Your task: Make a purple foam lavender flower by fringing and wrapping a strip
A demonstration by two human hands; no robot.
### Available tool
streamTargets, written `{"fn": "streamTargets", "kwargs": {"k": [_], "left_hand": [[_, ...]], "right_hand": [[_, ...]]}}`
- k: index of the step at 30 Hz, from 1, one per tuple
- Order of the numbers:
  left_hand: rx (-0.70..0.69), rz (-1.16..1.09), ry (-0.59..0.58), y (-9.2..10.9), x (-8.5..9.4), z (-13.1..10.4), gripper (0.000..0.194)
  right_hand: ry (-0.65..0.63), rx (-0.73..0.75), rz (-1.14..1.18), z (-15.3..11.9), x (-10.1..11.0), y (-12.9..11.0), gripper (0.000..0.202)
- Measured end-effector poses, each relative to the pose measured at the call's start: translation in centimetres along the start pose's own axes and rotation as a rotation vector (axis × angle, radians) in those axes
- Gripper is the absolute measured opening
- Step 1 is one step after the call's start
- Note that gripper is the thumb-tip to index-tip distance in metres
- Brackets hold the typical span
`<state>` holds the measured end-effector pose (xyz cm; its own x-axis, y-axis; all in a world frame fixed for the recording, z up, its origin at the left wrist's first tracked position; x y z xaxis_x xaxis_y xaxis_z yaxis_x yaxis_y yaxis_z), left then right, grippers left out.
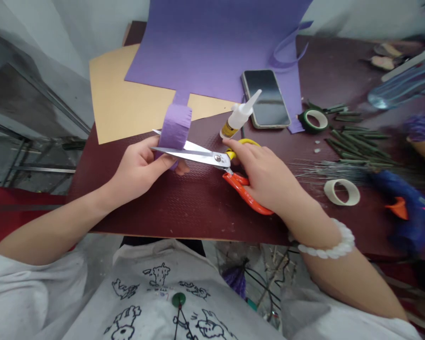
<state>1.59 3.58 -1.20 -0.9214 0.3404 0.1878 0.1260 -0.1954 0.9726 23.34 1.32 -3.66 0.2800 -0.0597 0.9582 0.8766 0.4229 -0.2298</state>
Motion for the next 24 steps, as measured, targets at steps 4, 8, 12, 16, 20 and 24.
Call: {"fn": "streamTargets", "kwargs": {"k": [4, 8, 12, 16, 20, 24], "left_hand": [[-0.016, 0.003, -0.018, 0.18, -0.12, -0.04, 0.016], [-0.03, -0.015, -0.039, 0.05, -0.16, -0.02, 0.019], [-0.035, -0.04, -0.05, -0.05, -0.2, -0.06, 0.013], [-0.031, -0.021, -0.037, -0.05, -0.2, -0.14, 0.013], [-0.001, -0.038, -0.027, -0.22, -0.2, -0.14, 0.013], [0.022, -0.051, -0.022, -0.4, -0.21, -0.11, 0.011]], "right_hand": [[-0.001, -0.014, -0.017, 0.0, 0.1, 0.13, 0.059], [0.001, -0.036, -0.038, -0.04, 0.25, 0.03, 0.056], [0.002, -0.052, -0.061, 0.1, 0.19, -0.03, 0.05], [0.004, -0.069, -0.105, 0.33, 0.06, 0.1, 0.046], [-0.008, -0.075, -0.145, 0.57, -0.07, 0.24, 0.046], [-0.003, -0.084, -0.171, 0.64, -0.06, 0.24, 0.045]]}}
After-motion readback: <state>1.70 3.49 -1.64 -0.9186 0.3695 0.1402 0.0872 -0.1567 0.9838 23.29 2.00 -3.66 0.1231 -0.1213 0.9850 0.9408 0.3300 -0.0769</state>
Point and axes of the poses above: each hand's wrist, its own z-axis towards the middle knuckle, its own x-axis out of the back of the hand, y = z × x, the point moved 4 cm from there along z, towards the middle knuckle, and after that the axes turned 5 degrees about -x, right-handed, at the moved point
